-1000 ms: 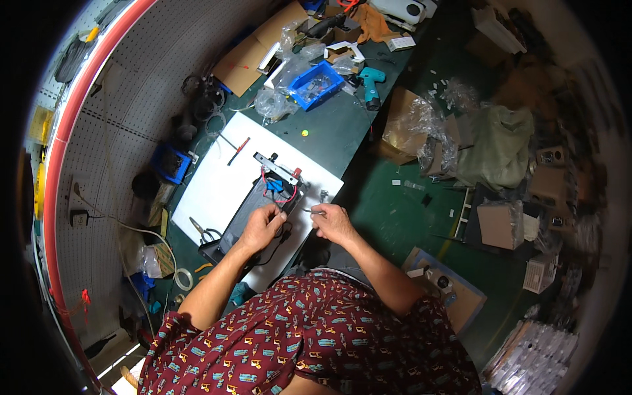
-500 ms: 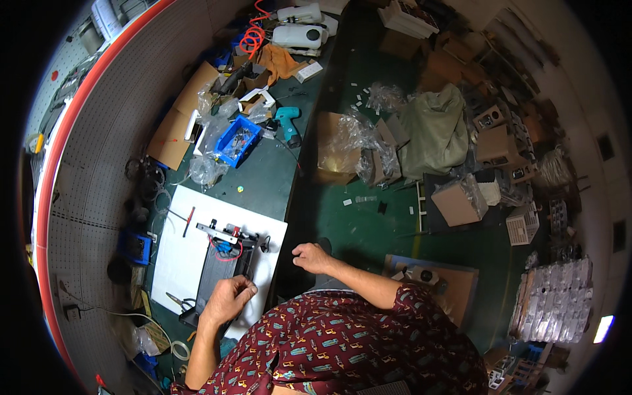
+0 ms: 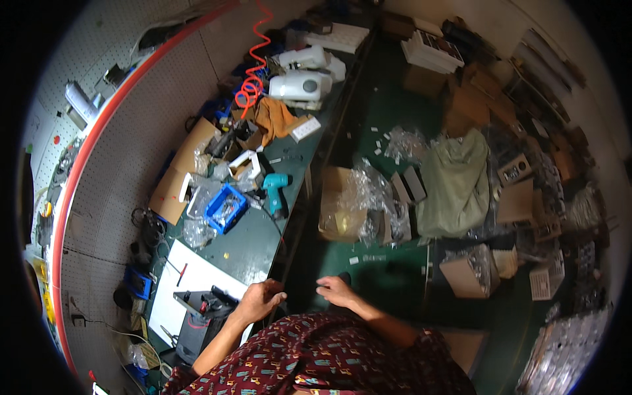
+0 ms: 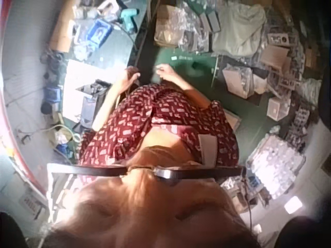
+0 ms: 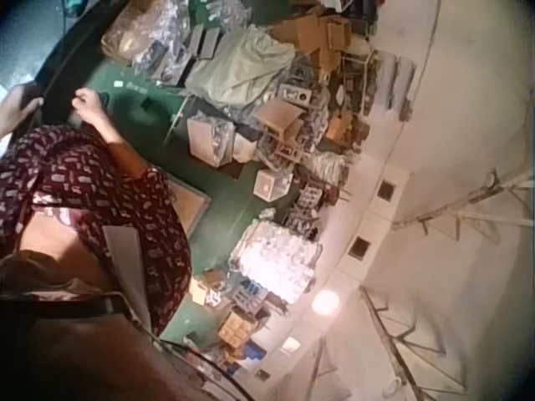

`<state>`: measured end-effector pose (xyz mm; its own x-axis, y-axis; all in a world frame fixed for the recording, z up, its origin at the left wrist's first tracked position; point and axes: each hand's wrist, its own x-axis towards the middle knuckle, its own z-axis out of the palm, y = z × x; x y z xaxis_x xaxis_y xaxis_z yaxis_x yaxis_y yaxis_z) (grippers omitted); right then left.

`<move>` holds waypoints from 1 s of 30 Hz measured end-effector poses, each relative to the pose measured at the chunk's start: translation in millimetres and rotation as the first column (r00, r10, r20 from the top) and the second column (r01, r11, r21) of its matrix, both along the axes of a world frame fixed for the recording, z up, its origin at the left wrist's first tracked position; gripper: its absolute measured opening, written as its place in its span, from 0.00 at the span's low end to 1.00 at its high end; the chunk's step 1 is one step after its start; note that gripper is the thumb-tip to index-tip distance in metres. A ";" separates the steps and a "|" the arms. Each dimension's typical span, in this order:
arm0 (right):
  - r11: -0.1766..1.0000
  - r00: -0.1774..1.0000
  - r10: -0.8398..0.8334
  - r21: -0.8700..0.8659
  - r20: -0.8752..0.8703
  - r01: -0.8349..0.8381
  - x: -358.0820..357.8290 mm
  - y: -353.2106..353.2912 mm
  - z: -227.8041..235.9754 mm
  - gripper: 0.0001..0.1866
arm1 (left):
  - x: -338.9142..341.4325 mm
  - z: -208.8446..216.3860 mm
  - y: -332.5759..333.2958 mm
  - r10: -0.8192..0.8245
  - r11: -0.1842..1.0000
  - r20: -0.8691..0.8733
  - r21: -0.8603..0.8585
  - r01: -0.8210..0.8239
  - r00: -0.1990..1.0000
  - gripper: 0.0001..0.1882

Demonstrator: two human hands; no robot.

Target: The person assembles a portable electronic device by connecting wires, attaching a white plastic cover, and securing a green casing with screws. They use a cordless drill to fasten screws and handle various components on a cluttered workbench.

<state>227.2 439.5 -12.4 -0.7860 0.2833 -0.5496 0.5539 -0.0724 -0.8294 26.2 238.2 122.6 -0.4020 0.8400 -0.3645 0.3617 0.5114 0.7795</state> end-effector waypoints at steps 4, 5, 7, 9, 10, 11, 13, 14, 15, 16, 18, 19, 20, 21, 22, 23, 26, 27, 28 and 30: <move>0.982 0.982 -0.187 0.024 -0.020 0.187 37.1 90.1 -12.0 0.22 | -34.6 -6.5 103.5 0.029 0.999 -0.076 -0.034 -0.032 0.997 0.26; 0.970 0.972 -0.234 0.061 -0.005 0.234 52.2 112.9 -13.5 0.22 | -48.0 -22.0 136.3 0.044 0.997 -0.154 0.076 -0.032 0.987 0.28; 0.942 0.948 -0.318 0.118 0.015 0.314 76.2 147.3 -25.3 0.20 | -78.8 -31.8 198.0 0.087 0.978 -0.225 0.207 -0.039 0.971 0.33; 0.891 0.926 -0.371 0.257 -0.061 0.374 121.7 172.9 -70.0 0.18 | -112.8 -25.0 267.1 0.103 0.980 -0.289 0.192 -0.048 0.952 0.40; 0.844 0.919 -0.365 0.363 -0.148 0.394 146.0 184.7 -104.5 0.17 | -133.0 -25.1 301.5 0.112 0.976 -0.338 0.213 -0.040 0.935 0.43; 0.825 0.935 -0.354 0.462 -0.025 0.325 151.3 183.7 -108.9 0.16 | -162.9 -35.9 325.6 0.153 0.976 -0.390 0.206 -0.076 0.908 0.46; 0.811 0.930 -0.321 0.560 0.181 0.171 181.6 181.6 -103.7 0.19 | -207.8 -34.7 385.7 0.196 0.978 -0.445 0.160 -0.137 0.874 0.51; 0.828 0.923 -0.279 0.554 0.264 0.091 203.1 175.7 -104.6 0.21 | -225.2 -28.1 414.6 0.203 0.979 -0.456 0.109 -0.172 0.867 0.54; 0.853 0.906 -0.273 0.516 0.324 0.072 217.3 169.5 -103.2 0.21 | -243.9 -27.0 442.1 0.223 0.975 -0.455 0.094 -0.203 0.862 0.55; 0.872 0.880 -0.303 0.479 0.365 0.101 227.9 164.3 -100.2 0.21 | -263.8 -30.3 471.5 0.246 0.969 -0.452 0.088 -0.232 0.857 0.57; 0.894 0.826 -0.357 0.416 0.436 0.167 235.6 155.8 -92.7 0.22 | -312.6 -54.6 520.3 0.325 0.946 -0.451 0.168 -0.279 0.831 0.60; 0.899 0.795 -0.382 0.389 0.471 0.202 235.5 151.4 -86.4 0.22 | -330.8 -61.3 544.8 0.334 0.942 -0.457 0.151 -0.298 0.825 0.61; 0.900 0.766 -0.402 0.371 0.501 0.230 234.6 148.3 -79.3 0.22 | -346.8 -65.9 568.0 0.345 0.938 -0.461 0.133 -0.321 0.818 0.61; 0.894 0.734 -0.429 0.362 0.527 0.263 234.2 144.3 -70.2 0.22 | -352.5 -67.1 590.6 0.357 0.932 -0.461 0.113 -0.345 0.812 0.61; 0.890 0.705 -0.446 0.351 0.551 0.289 233.4 141.2 -61.0 0.23 | -357.3 -67.2 608.3 0.368 0.924 -0.464 0.088 -0.372 0.806 0.62; 0.888 0.683 -0.457 0.339 0.569 0.312 229.1 138.9 -55.0 0.23 | -365.5 -68.8 621.1 0.385 0.919 -0.429 0.091 -0.385 0.817 0.62; 0.872 0.641 -0.490 0.325 0.591 0.367 214.0 140.8 -44.6 0.24 | -380.6 -75.6 655.6 0.373 0.921 -0.471 0.083 -0.381 0.799 0.59; 0.869 0.632 -0.495 0.325 0.597 0.374 211.7 143.9 -41.3 0.24 | -380.4 -78.1 662.2 0.359 0.926 -0.496 0.082 -0.369 0.790 0.56; 0.870 0.631 -0.493 0.322 0.598 0.374 206.9 147.5 -39.2 0.25 | -389.6 -89.2 665.4 0.347 0.930 -0.520 0.088 -0.356 0.780 0.54; 0.876 0.651 -0.481 0.314 0.587 0.365 194.7 157.3 -42.3 0.25 | -417.0 -105.9 665.6 0.339 0.934 -0.578 0.109 -0.341 0.742 0.50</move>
<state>421.9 596.8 -54.7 -0.0428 0.6214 -0.7823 0.8861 -0.3381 -0.3170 -390.9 903.9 16.7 -0.7951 0.6057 0.0296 0.5437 0.6904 0.4771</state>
